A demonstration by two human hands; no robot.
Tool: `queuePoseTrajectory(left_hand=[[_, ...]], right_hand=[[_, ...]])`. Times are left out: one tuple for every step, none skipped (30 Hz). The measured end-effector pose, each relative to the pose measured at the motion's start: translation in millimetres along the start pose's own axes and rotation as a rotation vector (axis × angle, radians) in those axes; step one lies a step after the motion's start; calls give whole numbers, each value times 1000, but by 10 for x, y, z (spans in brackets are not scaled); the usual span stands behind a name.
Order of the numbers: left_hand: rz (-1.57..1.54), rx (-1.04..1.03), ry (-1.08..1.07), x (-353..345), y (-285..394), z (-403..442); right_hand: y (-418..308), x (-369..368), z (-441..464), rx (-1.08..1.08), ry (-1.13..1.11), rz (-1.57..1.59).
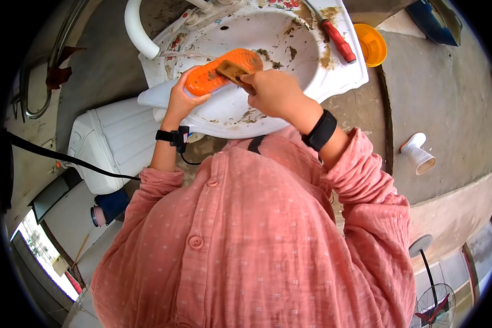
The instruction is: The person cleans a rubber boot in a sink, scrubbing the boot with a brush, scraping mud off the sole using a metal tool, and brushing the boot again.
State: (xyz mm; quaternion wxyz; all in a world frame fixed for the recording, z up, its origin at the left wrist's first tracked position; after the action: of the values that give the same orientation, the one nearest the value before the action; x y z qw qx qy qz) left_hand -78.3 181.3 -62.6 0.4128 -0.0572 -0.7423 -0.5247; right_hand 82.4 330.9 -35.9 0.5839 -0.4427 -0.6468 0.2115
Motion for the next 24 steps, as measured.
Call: queuePoseTrajectory(left_hand=[[54, 12, -22, -8, 62, 2], [108, 27, -47, -26, 87, -6], [105, 32, -55, -40, 71, -44], [105, 30, -44, -42, 45, -63], [107, 22, -31, -43, 32, -55], [108, 19, -32, -56, 32, -60], [113, -6, -24, -62, 54, -76], [119, -32, -10, -54, 71, -54], [121, -31, -5, -47, 61, -31], [95, 0, -1, -40, 37, -39], [68, 28, 1, -40, 22, -51], [66, 26, 2, -42, 36, -42], [73, 33, -5, -41, 47, -22], [82, 44, -11, -33, 54, -12], [85, 46, -9, -20, 77, -5], [102, 33, -18, -21, 122, 12], [119, 17, -29, -24, 177, 36], [121, 14, -33, -25, 229, 59], [204, 9, -30, -31, 294, 78], [285, 3, -25, -50, 360, 93], [280, -1, -27, -89, 426, 111], [362, 26, 4, -102, 474, 133], [445, 54, 37, -94, 498, 142], [444, 52, 36, -96, 505, 132]], right_hand=[[-120, -2, -53, -13, -62, -66], [-98, -2, -51, -12, -53, -47], [-60, -26, -70, -18, -51, -25], [22, -44, -48, -21, -53, -27], [192, -45, 13, -96, -36, -97], [345, -47, 44, -173, -19, -163], [405, -31, 27, -183, -25, -130], [404, 19, -43, -142, 60, -9], [378, 39, -127, -100, 138, 113], [368, -19, -161, -102, 129, 117], [380, -22, -205, -107, 217, 228], [414, -2, -225, -106, 312, 334], [438, -31, -203, -104, 315, 331], [502, -71, -184, -160, 334, 266], [571, -124, -169, -216, 351, 203], [620, -171, -132, -222, 347, 173], [664, -201, -112, -222, 350, 177], [715, -235, -103, -245, 333, 167], [762, -258, -105, -269, 316, 154], [819, -284, -113, -274, 319, 153], [871, -282, -126, -253, 379, 133], [911, -265, -126, -229, 442, 112], [961, -285, -97, -230, 447, 110], [1121, -428, -70, -371, 353, 382]])
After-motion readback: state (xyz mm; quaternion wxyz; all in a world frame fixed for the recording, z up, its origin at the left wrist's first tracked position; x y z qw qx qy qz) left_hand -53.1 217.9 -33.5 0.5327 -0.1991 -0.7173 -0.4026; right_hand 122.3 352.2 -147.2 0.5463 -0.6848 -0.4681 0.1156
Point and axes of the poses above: each hand's wrist, its own z-axis towards the middle knuckle, its own x-axis out of the back of the hand, y = z × x, the point moved 7 cm from there along z, towards the middle knuckle, and after that the axes turned 5 degrees about z, right-handed, at the moved point
